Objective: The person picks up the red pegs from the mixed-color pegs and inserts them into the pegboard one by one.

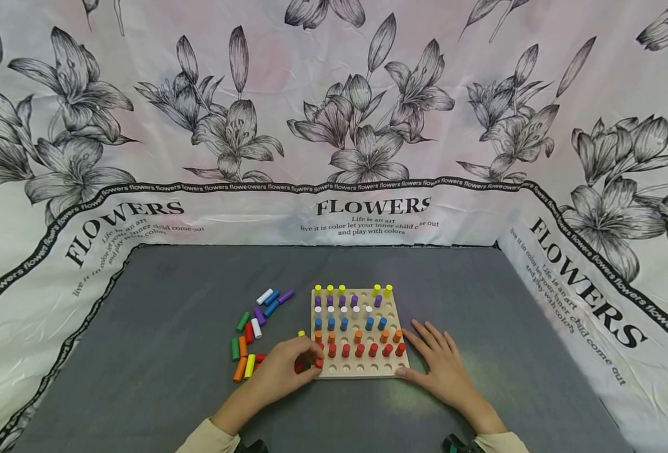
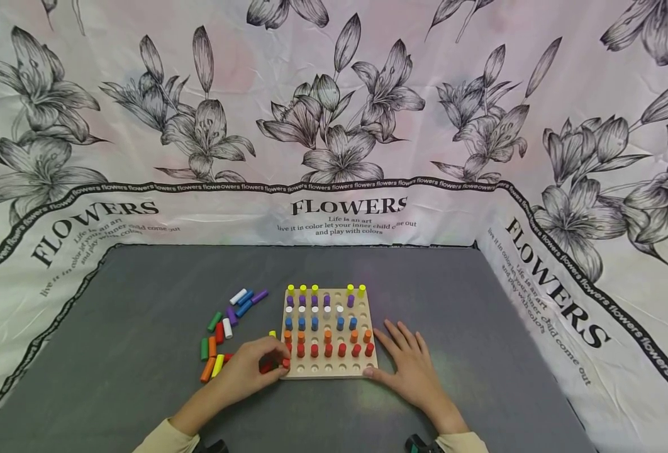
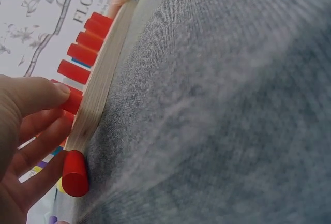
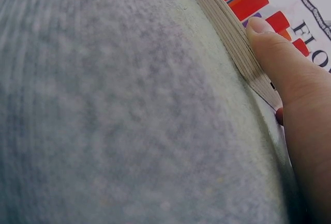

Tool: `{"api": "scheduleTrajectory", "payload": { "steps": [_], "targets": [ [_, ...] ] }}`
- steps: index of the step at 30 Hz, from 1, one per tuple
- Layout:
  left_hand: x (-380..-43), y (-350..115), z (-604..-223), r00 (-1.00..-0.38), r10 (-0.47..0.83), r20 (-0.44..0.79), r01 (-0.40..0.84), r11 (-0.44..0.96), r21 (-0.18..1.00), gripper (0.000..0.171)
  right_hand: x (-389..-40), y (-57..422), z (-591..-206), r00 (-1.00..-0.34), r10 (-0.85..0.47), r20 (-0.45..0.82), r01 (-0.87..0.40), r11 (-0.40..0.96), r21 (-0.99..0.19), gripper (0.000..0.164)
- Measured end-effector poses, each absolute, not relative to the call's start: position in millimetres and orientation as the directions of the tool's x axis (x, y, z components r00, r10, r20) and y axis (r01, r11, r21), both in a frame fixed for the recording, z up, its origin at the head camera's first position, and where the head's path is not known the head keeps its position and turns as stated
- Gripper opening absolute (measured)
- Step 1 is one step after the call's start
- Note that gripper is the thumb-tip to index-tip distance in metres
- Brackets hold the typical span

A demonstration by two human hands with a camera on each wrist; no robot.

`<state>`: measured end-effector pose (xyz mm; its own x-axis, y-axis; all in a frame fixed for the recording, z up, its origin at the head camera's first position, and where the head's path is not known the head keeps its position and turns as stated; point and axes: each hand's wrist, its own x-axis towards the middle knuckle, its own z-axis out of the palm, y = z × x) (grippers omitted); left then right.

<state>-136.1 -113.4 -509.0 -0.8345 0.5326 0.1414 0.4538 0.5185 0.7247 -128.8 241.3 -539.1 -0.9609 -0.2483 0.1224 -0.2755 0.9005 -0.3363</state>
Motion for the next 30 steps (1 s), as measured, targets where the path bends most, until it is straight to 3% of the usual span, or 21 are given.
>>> {"api": "scheduleTrajectory", "payload": {
  "steps": [10, 19, 23, 30],
  "targets": [
    [-134, -120, -505, -0.841, 0.523, 0.142, 0.474, 0.583, 0.66, 0.025, -128, 241, -539, -0.959, -0.25, 0.132, -0.28, 0.899, -0.337, 0.081],
    [-134, -129, -502, -0.847, 0.53, 0.039, 0.491, 0.751, 0.442, 0.024, -128, 242, -540, -0.96, -0.249, 0.13, -0.279, 0.902, -0.328, 0.081],
    [-134, -130, -502, -0.846, 0.533, 0.008, 0.488, 0.768, 0.414, 0.023, -128, 242, -541, -0.958, -0.248, 0.142, -0.282, 0.9, -0.333, 0.081],
    [-133, -135, -505, -0.86, 0.505, 0.073, 0.496, 0.792, 0.355, 0.025, -128, 242, -540, -0.956, -0.25, 0.151, -0.288, 0.895, -0.341, 0.081]
  ]
}}
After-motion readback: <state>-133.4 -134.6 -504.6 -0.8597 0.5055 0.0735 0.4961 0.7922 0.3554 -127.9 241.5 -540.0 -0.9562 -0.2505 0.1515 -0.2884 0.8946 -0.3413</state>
